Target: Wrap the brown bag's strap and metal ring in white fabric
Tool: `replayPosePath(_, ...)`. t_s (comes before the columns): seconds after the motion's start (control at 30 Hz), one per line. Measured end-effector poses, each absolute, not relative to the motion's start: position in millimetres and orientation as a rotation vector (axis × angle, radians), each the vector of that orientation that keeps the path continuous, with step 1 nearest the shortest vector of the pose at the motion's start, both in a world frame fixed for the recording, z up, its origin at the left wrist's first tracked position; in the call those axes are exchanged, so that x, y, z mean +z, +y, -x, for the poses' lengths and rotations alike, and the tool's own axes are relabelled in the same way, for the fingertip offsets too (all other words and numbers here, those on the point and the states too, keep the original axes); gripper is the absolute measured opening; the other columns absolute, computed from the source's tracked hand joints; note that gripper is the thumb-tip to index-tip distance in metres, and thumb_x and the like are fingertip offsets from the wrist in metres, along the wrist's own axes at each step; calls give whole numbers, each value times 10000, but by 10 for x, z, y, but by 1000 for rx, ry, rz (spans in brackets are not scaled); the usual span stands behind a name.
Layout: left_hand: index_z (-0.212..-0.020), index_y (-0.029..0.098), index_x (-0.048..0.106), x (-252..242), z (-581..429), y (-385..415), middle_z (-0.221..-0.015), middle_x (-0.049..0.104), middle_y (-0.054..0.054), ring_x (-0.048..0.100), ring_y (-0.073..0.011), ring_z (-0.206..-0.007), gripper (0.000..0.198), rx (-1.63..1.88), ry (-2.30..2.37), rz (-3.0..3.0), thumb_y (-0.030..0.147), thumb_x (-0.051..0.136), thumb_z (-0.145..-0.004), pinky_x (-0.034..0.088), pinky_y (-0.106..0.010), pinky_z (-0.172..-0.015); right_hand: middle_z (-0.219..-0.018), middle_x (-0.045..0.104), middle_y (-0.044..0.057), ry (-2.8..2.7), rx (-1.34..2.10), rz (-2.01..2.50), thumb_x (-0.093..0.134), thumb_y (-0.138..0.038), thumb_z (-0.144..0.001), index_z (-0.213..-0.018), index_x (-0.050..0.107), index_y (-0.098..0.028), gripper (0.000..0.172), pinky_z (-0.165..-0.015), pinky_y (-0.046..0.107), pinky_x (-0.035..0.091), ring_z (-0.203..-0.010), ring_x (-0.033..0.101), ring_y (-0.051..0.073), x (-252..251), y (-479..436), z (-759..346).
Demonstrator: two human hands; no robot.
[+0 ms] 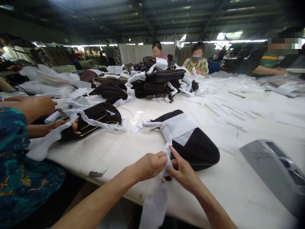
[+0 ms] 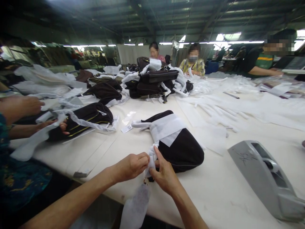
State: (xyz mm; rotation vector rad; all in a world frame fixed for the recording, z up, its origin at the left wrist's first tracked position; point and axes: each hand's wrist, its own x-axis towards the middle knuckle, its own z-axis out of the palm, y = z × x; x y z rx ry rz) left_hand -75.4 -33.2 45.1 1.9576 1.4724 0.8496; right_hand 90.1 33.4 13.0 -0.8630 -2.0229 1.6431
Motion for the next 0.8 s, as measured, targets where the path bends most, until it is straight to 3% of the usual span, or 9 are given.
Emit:
replayPosePath(0.13, -784, 217, 617, 504, 742, -305, -795, 550, -34, 461, -140, -611, 85, 824, 1492, -1936, 179, 557, -738, 371, -225, -617, -686, 503, -49, -1806, 1810, 934, 510, -189, -740, -1404, 165, -252, 752, -368, 172, 393, -463, 426, 72, 152, 237, -874)
replayPosePath(0.3, -816, 218, 606, 467, 765, -262, -801, 550, -18, 505, -152, -688, 114, 695, 1520, -1994, 189, 614, -706, 372, -227, -636, -771, 570, -21, -1635, 1887, 914, 559, -217, -727, -1376, 230, -270, 730, -523, 249, 522, -603, 557, 117, 80, 194, -877)
replayPosePath(0.57, -651, 198, 608, 481, 751, -200, -660, 536, 1, 481, -126, -601, 91, 586, 1519, -1933, 117, 594, -690, 337, -206, -566, -745, 553, -27, -1644, 1893, 843, 538, -208, -742, -1299, 351, -247, 589, -455, 226, 509, -575, 523, 107, 1, 196, -937)
replayPosePath(0.8, -669, 176, 600, 513, 662, -235, -678, 524, -2, 517, -112, -572, 89, 691, 1486, -1550, 148, 534, -721, 401, -215, -548, -837, 512, 5, -1596, 1889, 828, 522, -276, -791, -1357, 240, -241, 634, -476, 243, 534, -700, 569, 144, -10, 103, -956)
